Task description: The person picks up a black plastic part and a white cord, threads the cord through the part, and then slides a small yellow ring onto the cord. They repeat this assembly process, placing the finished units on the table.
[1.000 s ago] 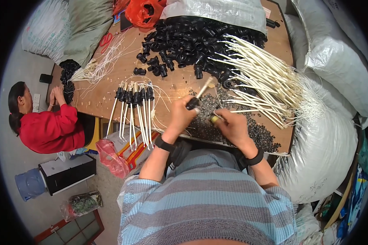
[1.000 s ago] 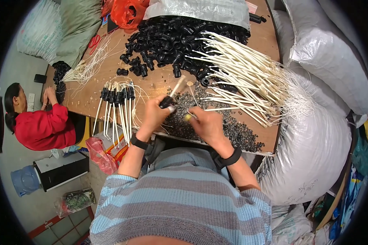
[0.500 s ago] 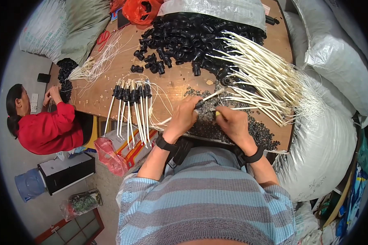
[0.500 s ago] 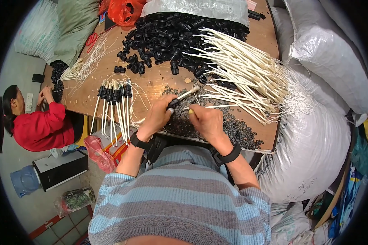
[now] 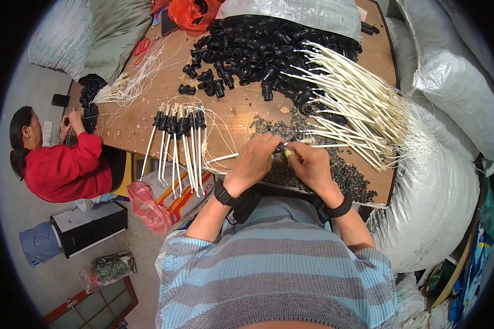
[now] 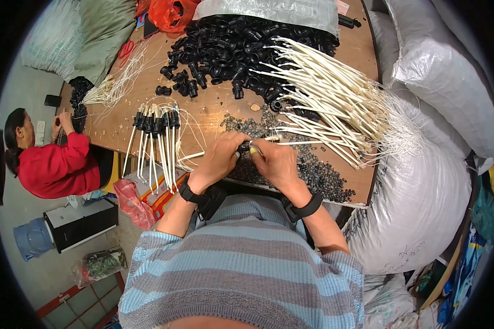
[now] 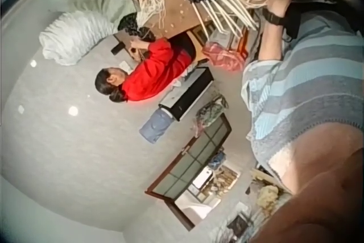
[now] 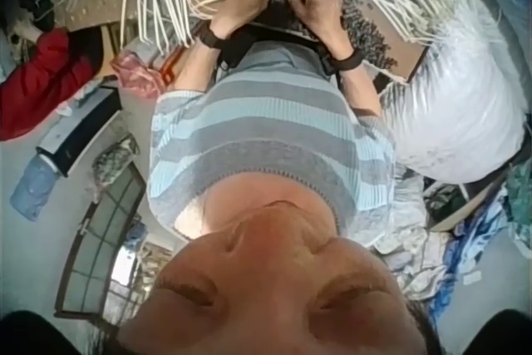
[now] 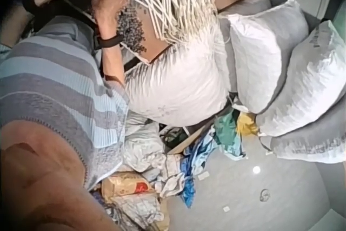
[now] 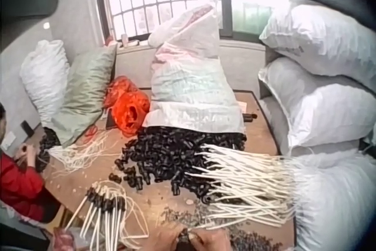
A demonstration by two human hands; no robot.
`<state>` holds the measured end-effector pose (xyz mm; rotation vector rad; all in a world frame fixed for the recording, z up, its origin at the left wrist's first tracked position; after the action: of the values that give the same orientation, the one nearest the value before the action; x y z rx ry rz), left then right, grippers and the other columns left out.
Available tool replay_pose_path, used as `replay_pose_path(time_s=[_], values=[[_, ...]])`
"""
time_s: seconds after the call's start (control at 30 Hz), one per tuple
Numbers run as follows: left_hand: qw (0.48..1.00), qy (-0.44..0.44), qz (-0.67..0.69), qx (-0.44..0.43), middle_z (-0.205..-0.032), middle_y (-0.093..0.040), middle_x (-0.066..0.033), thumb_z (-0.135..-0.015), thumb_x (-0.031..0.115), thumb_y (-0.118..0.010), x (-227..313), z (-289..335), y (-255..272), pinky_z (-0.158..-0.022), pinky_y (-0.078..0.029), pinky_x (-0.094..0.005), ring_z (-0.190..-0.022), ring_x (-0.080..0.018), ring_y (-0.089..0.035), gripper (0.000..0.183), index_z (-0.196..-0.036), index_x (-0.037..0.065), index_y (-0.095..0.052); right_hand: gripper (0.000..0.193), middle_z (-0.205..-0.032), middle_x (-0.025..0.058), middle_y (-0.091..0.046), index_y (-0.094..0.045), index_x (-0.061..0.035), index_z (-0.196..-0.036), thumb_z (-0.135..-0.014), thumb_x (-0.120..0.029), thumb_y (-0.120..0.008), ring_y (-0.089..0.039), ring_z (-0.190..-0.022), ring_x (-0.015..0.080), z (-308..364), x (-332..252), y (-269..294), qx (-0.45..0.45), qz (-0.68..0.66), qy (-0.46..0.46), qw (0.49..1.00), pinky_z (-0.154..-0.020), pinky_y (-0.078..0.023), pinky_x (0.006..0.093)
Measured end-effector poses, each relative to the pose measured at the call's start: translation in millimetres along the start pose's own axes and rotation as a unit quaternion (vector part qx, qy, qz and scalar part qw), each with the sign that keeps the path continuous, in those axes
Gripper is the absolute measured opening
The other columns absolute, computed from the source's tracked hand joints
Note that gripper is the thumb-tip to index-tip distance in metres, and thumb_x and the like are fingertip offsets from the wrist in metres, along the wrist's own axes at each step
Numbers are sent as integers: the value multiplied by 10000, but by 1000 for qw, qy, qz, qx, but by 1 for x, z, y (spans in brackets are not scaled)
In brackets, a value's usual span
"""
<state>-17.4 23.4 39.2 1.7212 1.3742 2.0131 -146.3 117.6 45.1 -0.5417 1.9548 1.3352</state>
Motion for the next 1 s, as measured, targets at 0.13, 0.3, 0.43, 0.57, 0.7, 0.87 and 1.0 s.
replay_pose_path(time_s=[0.13,0.3,0.43,0.57,0.7,0.87,1.0], values=[[997,7,70,-23,-996,-591,-201,-698,-135,-461,-2,1,-4,-843,-442,-428,-980,-404,-550,435,-1091,25,-560,174,-708,185,-594,-600,-62,-976,-803,-61,-620,-602,-638,376,4,-3,-4,-70,-57,57,994,-536,-459,439],[979,27,201,31,-950,-617,-119,-677,-127,-589,7,-3,7,-771,-471,-361,-863,-310,-592,413,-1048,55,-600,210,-762,186,-608,-583,-65,-1018,-811,-47,-615,-611,-683,386,7,8,-10,-63,-1,55,996,-557,-465,449],[991,-47,84,97,-879,-616,-67,-646,-119,-652,-3,3,9,-742,-468,-324,-830,-241,-596,315,-910,52,-642,223,-801,165,-626,-601,-71,-1029,-809,-37,-619,-621,-685,365,7,-3,-7,-39,30,66,997,-562,-476,426],[978,-89,130,134,-835,-615,-51,-649,-117,-659,2,12,10,-722,-472,-326,-824,-235,-596,245,-818,60,-655,196,-775,147,-634,-628,-83,-986,-796,-33,-634,-621,-652,343,10,-1,-8,4,-143,53,988,-545,-472,403],[983,-50,89,154,-856,-633,-70,-658,-109,-651,-17,12,6,-729,-498,-332,-807,-262,-617,270,-863,65,-671,116,-673,131,-618,-650,-94,-919,-804,-84,-644,-612,-601,328,14,8,-13,-59,-85,-30,994,-519,-454,394],[978,76,-12,196,-909,-654,-97,-699,-94,-619,-73,-15,18,-764,-508,-335,-825,-251,-637,274,-931,42,-676,92,-638,147,-599,-665,-103,-912,-839,-149,-631,-606,-590,329,14,17,-17,-30,-41,-62,997,-526,-447,411],[985,110,-22,134,-939,-632,-94,-712,-71,-617,-84,-9,22,-742,-498,-318,-833,-237,-608,379,-1070,53,-639,116,-650,150,-604,-671,-107,-946,-851,-152,-624,-606,-601,329,13,23,-16,-65,-65,-59,994,-540,-447,416]])
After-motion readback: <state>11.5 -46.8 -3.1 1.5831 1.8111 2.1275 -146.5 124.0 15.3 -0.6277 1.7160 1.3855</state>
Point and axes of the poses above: each hand's wrist, its own z-axis away from the middle knuckle, its own y-axis out of the back of the hand, x = y × z, the point moved 3 cm from there along -z, towards the middle knuckle
